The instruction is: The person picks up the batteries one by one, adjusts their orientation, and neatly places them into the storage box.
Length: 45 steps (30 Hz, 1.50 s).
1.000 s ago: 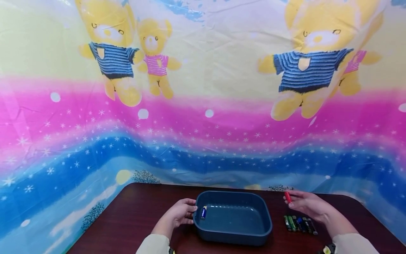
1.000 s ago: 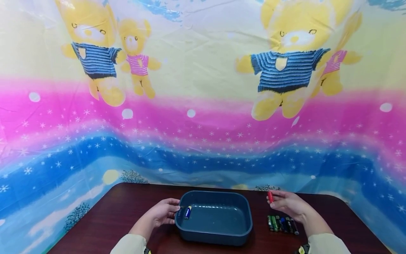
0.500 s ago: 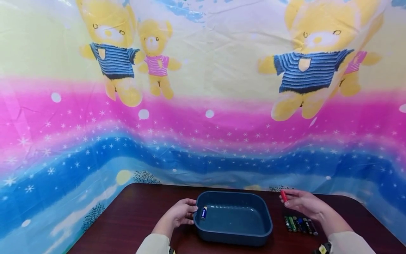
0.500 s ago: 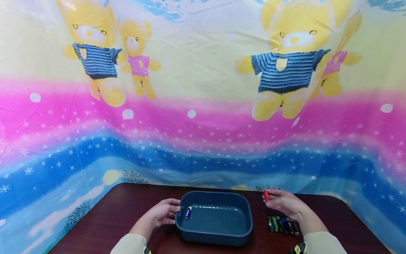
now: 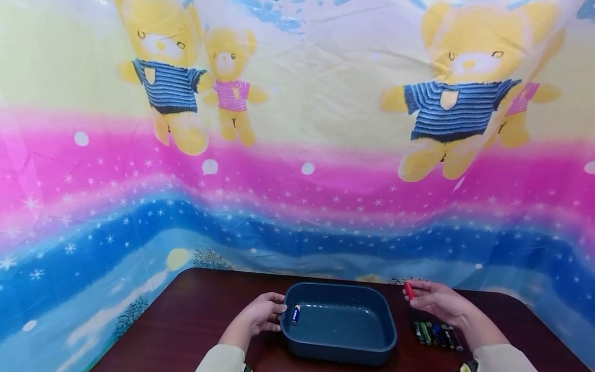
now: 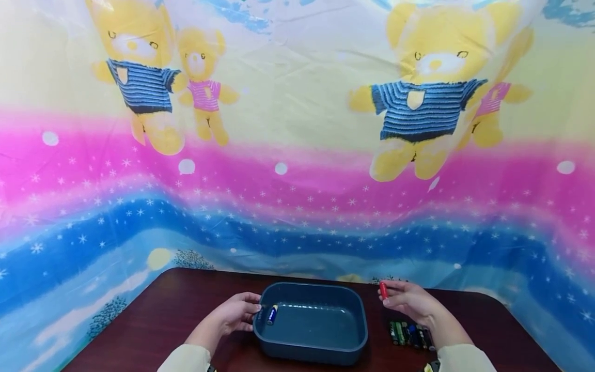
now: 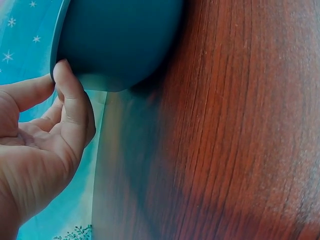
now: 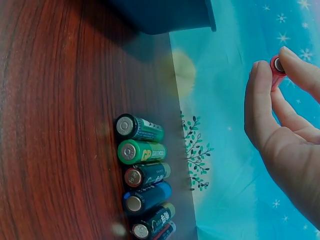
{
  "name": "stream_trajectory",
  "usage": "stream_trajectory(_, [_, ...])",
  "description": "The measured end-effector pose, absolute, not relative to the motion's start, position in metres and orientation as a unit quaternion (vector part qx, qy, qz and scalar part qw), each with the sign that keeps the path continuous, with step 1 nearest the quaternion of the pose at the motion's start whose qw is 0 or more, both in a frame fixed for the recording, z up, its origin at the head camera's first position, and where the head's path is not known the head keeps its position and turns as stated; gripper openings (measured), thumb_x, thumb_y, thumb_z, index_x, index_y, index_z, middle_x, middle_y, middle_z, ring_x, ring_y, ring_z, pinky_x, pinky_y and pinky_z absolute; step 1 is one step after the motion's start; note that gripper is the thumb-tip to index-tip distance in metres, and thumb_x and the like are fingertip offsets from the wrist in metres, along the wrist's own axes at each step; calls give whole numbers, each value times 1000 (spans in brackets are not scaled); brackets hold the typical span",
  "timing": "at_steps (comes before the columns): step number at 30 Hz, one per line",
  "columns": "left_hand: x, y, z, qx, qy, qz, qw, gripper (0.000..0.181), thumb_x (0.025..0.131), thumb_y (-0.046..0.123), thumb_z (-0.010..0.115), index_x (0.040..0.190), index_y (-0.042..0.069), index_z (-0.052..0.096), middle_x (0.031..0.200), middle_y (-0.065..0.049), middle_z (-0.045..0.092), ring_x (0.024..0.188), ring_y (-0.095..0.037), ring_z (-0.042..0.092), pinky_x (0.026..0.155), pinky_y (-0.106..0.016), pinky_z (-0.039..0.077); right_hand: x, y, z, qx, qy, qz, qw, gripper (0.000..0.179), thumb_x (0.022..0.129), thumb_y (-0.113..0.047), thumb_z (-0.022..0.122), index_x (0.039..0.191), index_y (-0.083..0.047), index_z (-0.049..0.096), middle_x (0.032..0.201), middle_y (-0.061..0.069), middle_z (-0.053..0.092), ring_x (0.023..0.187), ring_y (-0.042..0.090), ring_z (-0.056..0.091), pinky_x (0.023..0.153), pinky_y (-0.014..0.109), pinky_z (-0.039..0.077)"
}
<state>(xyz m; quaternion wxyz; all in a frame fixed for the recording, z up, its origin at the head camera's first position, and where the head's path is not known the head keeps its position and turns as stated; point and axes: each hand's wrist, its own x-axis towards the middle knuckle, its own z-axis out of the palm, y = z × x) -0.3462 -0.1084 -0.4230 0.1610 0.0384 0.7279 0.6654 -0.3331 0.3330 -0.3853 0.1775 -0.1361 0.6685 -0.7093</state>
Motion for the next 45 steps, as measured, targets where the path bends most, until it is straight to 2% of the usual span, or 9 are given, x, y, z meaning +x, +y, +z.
stream_trajectory(5, [-345,-110,-426,34,722,669,171,33,90,4,54,122,-3,48,89,-15,58,71,-19,56,58,-31,53,-333,330,-392,-136,661,-713,190,64,84,9,57,137,17,22,116,8,57,104,20,58,94,38,43])
stream_trajectory(18, [-349,-109,-422,46,717,675,167,34,91,5,54,123,-3,47,87,-14,58,69,-18,56,58,-29,53,-341,319,-393,-123,678,-702,181,74,84,6,59,139,16,11,118,10,53,104,21,57,94,39,43])
stream_trajectory(30, [-348,-109,-425,45,717,675,168,35,90,5,55,123,-3,46,89,-14,58,71,-19,56,58,-30,53,-338,312,-395,-114,673,-709,177,67,83,6,60,138,14,22,112,9,57,102,19,59,92,36,45])
stream_trajectory(36, [-348,-109,-425,47,719,674,164,34,90,5,55,122,-3,46,88,-14,58,71,-19,56,57,-30,53,-342,307,-392,-132,678,-701,176,70,84,5,59,139,14,17,120,10,54,105,17,56,93,37,44])
stream_trajectory(43, [-348,-109,-423,47,720,672,166,33,90,4,55,121,-4,47,87,-13,58,71,-18,55,57,-30,53,-344,299,-386,-124,682,-698,177,73,84,4,60,141,12,15,121,10,53,107,19,55,95,38,43])
stream_trajectory(45, [-347,-109,-423,47,719,673,166,33,90,4,55,121,-4,47,87,-13,58,71,-18,55,57,-30,53,-345,297,-386,-119,685,-697,175,73,83,4,60,141,12,15,124,13,51,106,18,55,96,39,42])
